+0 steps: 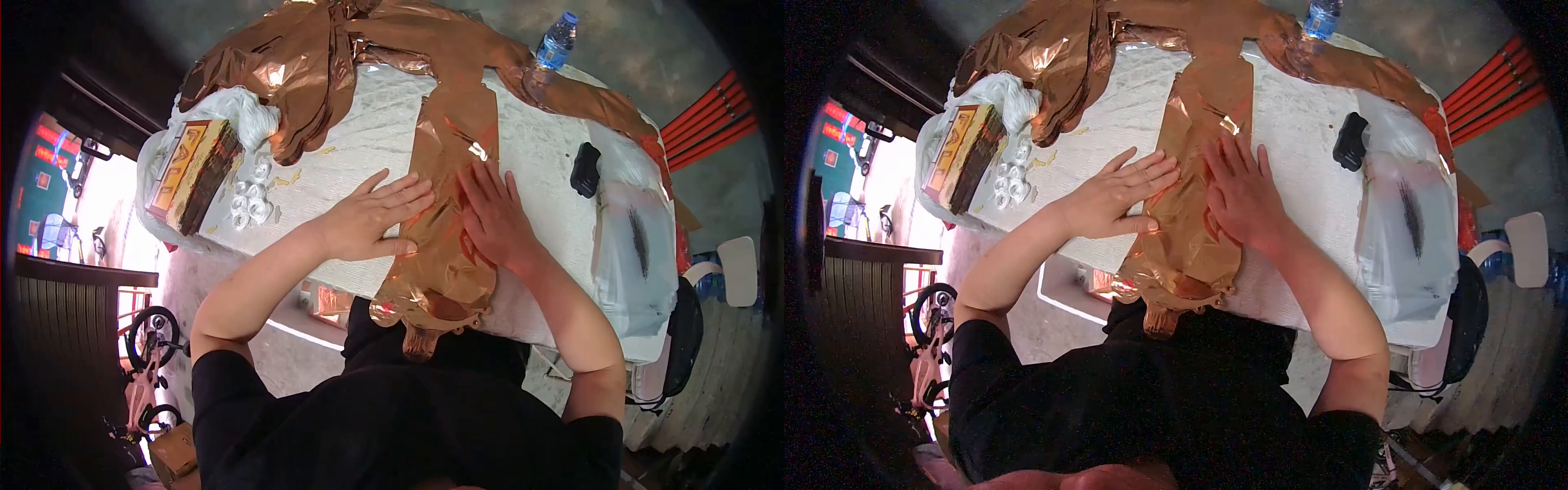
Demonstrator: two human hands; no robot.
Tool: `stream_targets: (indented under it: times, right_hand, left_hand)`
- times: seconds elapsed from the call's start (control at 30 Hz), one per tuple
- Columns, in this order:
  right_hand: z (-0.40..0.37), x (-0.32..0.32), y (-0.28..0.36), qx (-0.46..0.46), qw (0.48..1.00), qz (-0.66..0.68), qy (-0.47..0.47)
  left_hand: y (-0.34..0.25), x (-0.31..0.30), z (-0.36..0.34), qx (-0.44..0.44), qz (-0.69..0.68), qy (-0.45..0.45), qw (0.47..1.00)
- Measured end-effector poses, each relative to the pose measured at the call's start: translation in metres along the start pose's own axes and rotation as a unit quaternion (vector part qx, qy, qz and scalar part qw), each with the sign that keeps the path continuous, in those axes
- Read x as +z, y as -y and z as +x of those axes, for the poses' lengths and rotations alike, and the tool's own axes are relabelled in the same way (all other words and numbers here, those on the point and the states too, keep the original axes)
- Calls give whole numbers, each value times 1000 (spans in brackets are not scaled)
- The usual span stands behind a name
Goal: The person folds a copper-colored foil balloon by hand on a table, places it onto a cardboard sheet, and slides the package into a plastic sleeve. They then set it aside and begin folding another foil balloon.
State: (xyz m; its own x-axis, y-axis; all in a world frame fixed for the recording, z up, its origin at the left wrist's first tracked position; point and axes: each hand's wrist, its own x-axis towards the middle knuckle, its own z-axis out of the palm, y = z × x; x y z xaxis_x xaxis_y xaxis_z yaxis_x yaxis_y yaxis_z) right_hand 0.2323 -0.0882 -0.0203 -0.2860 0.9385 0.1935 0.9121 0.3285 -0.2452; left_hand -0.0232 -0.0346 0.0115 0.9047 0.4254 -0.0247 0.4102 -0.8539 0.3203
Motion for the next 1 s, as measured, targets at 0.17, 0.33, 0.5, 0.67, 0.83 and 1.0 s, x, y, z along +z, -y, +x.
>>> stream_targets:
  times: [0.17, 0.33, 0.5, 0.67, 0.83, 1.0]
  right_hand:
    - [0, -4, 4, -12, 999, -43, 20]
    - [0, -3, 4, -20, 999, -45, 22]
    - [-3, -3, 0, -39, 998, -53, 23]
    - [-17, -8, 6, -65, 996, -45, 36]
    - [-37, -15, 23, -60, 996, -40, 60]
    - [-47, -15, 29, -68, 996, -32, 45]
  left_hand:
    - [1, 2, 0, 8, 26, -4, 1000]
    - [1, 2, -3, 6, 19, -20, 1000]
    - [-6, 4, -20, 74, -80, -34, 993]
    - [-42, -10, -47, 74, -147, -19, 986]
    - [-60, 12, -55, 77, -152, -104, 980]
    - [-58, 12, -46, 82, -117, -189, 972]
